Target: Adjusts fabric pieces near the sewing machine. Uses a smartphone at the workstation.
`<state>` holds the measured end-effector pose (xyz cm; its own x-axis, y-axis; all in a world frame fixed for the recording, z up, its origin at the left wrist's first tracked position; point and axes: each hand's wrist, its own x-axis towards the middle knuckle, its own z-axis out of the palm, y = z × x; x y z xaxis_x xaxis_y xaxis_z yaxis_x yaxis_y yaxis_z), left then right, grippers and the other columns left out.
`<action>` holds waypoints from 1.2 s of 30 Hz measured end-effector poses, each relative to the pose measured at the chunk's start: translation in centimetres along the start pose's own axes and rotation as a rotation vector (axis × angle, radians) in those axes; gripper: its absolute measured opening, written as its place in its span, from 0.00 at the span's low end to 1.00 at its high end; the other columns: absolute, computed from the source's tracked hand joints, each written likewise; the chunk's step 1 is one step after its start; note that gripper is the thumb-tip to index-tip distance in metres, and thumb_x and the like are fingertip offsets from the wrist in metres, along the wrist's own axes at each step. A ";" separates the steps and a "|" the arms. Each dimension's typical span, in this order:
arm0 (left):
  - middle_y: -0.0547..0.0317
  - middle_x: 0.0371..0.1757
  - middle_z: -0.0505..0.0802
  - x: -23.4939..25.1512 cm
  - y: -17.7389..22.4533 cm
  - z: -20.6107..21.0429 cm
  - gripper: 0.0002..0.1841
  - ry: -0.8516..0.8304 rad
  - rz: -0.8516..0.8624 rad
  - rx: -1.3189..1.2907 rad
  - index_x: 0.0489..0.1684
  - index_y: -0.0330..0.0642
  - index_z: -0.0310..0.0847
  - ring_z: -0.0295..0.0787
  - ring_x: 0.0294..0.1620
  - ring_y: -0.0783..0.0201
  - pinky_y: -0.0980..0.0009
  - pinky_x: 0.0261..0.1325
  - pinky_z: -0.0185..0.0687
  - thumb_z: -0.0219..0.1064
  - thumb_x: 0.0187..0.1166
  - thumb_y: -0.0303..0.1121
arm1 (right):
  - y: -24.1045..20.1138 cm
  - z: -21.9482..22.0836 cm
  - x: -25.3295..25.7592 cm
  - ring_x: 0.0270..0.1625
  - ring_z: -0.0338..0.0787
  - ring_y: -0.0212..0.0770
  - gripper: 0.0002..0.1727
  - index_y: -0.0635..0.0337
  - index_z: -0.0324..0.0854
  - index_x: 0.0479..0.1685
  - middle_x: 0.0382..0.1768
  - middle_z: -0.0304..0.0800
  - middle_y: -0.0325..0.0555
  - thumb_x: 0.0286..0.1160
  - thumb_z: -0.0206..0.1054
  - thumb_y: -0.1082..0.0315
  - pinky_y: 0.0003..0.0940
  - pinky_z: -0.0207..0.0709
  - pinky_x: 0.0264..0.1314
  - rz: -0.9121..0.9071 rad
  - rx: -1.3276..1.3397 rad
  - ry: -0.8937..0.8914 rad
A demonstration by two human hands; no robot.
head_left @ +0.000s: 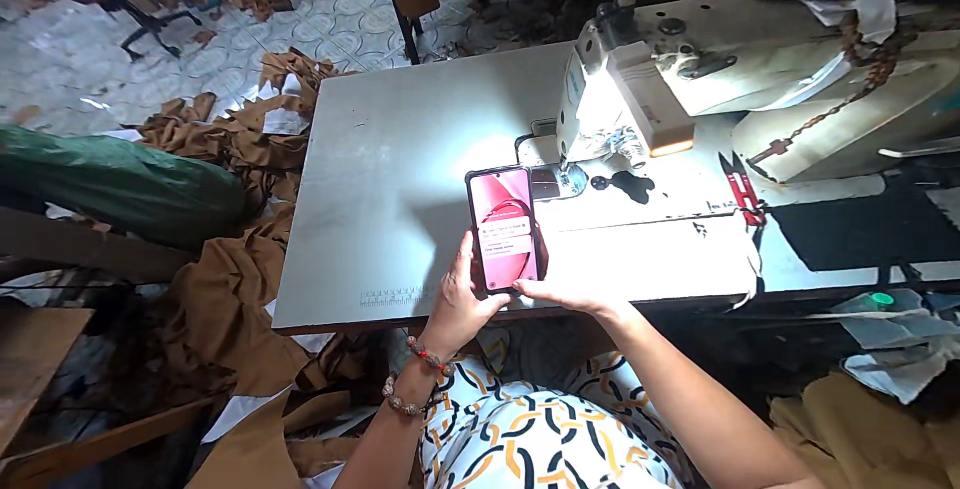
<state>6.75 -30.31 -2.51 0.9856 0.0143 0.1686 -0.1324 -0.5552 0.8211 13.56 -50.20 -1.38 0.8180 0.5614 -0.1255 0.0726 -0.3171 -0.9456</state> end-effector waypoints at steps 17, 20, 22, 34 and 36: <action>0.30 0.69 0.85 0.3 0.2 -0.1 0.58 0.012 0.035 0.020 0.90 0.27 0.52 0.90 0.55 0.51 0.61 0.54 0.87 0.87 0.56 0.38 | -6.4 -2.9 6.5 0.28 0.74 0.19 0.10 0.60 0.81 0.54 0.37 0.83 0.34 0.87 0.59 0.64 0.16 0.66 0.29 -0.159 0.238 0.473; 0.31 0.67 0.86 0.2 0.2 0.0 0.59 0.017 0.038 0.020 0.90 0.26 0.52 0.91 0.53 0.52 0.61 0.53 0.88 0.87 0.54 0.37 | -5.8 -2.6 7.3 0.33 0.79 0.20 0.06 0.59 0.81 0.41 0.32 0.82 0.33 0.83 0.64 0.66 0.18 0.73 0.38 -0.255 0.168 0.523; 0.32 0.66 0.87 0.2 0.1 0.0 0.59 0.015 0.038 0.026 0.90 0.26 0.52 0.91 0.53 0.52 0.61 0.53 0.88 0.87 0.54 0.38 | -5.3 -2.5 7.4 0.33 0.79 0.20 0.06 0.60 0.81 0.39 0.31 0.82 0.33 0.81 0.65 0.68 0.18 0.74 0.39 -0.296 0.131 0.536; 0.36 0.68 0.87 0.2 -0.3 0.2 0.58 0.013 0.045 -0.013 0.91 0.29 0.52 0.90 0.58 0.56 0.63 0.57 0.88 0.87 0.55 0.37 | -4.9 -2.2 5.9 0.50 0.91 0.28 0.27 0.66 0.72 0.67 0.52 0.90 0.45 0.63 0.65 0.77 0.26 0.87 0.53 -0.264 0.350 0.368; 0.34 0.69 0.86 0.2 -0.2 0.1 0.58 0.010 0.037 -0.011 0.90 0.28 0.52 0.90 0.59 0.55 0.63 0.58 0.87 0.87 0.55 0.38 | -4.4 -2.0 5.2 0.54 0.91 0.30 0.37 0.64 0.66 0.77 0.59 0.88 0.46 0.58 0.65 0.77 0.28 0.87 0.55 -0.278 0.393 0.306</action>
<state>7.00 -30.30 -2.65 0.9789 0.0026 0.2042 -0.1697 -0.5463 0.8202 18.63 -47.39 2.70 0.9308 0.3172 0.1817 0.1393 0.1517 -0.9786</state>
